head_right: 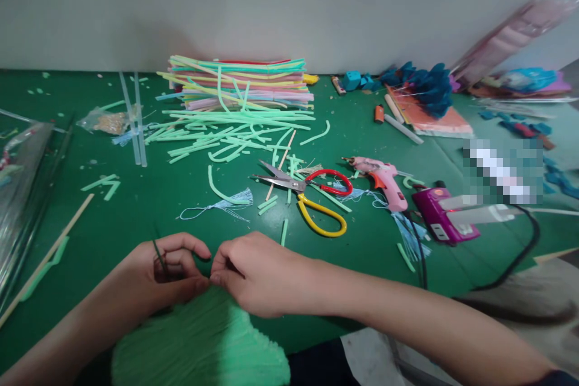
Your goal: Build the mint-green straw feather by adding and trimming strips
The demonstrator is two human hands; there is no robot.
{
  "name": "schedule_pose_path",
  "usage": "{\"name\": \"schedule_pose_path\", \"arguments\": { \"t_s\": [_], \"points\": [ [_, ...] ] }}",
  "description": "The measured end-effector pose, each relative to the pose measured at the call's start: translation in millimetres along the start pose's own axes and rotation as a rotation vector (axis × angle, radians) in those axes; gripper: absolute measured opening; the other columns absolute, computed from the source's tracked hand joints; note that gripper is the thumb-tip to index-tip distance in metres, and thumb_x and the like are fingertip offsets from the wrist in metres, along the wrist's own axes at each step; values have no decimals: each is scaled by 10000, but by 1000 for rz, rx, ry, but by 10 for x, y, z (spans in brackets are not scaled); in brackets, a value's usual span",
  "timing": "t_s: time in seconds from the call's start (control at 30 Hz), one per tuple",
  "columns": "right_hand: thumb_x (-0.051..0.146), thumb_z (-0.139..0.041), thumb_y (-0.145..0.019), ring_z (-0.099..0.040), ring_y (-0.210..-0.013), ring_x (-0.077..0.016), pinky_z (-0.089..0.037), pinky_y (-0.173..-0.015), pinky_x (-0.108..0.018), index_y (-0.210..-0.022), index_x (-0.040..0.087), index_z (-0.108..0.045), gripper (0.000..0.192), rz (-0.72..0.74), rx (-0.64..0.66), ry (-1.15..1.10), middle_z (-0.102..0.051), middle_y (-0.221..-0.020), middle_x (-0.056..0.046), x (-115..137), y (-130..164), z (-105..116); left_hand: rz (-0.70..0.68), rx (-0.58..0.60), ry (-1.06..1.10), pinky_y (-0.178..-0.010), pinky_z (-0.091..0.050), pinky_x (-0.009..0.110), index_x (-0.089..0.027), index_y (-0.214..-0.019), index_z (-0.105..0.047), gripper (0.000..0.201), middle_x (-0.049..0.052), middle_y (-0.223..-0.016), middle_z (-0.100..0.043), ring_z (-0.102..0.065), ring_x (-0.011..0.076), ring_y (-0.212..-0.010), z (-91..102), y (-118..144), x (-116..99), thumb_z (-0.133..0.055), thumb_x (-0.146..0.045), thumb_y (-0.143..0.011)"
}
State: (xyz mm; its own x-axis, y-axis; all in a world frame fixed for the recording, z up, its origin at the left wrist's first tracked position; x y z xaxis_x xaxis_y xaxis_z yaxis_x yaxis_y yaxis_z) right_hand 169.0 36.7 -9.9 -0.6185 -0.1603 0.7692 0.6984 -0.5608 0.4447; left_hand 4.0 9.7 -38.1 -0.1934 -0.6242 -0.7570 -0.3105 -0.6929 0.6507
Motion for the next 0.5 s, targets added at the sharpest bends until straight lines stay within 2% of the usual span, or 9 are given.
{"name": "schedule_pose_path", "arguments": {
  "t_s": [0.2, 0.27, 0.4, 0.5],
  "points": [
    [86, -482, -834, -495, -684, -119, -366, -633, -237, -848, 142, -585, 117, 119, -170, 51, -596, -786, -28, -12, 48, -114, -2, -3, 16, -453, -315, 186, -160, -939, -591, 319, -71, -581, -604, -460, 61, -474, 13, -4, 15, -770, -236, -686],
    [148, -481, -879, -493, -663, -112, -361, -610, -230, -829, 151, -602, 131, 69, -162, -11, -588, -750, -13, -33, 59, -95, 3, 9, 19, -460, -317, 182, -157, -946, -592, 324, -75, -583, -598, -456, 55, -477, 20, -14, 19, -773, -245, -693],
    [349, -435, -953, -443, -553, -88, -327, -503, -205, -837, 171, -662, 312, -87, -103, -202, -541, -629, 24, -97, 74, -7, 7, 7, 39, -480, -328, 175, -159, -956, -591, 328, -75, -601, -601, -480, 54, -510, 35, -16, 19, -779, -252, -704],
    [323, -498, -913, -454, -551, -83, -339, -493, -192, -888, 162, -693, 255, -75, -110, -231, -564, -632, 24, -116, 77, 25, -8, 14, 54, -485, -327, 175, -162, -960, -588, 336, -73, -608, -611, -483, 53, -514, 29, -11, 19, -783, -256, -704]
  ]
}}
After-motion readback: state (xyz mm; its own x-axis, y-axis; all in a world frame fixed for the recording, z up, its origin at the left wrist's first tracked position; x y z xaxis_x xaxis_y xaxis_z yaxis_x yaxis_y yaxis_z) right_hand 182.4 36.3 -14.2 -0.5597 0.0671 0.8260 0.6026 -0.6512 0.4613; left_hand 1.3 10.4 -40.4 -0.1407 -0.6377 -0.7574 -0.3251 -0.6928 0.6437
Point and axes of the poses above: each hand's wrist, its own y-axis away from the middle knuckle, its own z-axis out of the back of the hand, x = y × z, the point moved 3 cm from there along -y, towards the middle knuckle
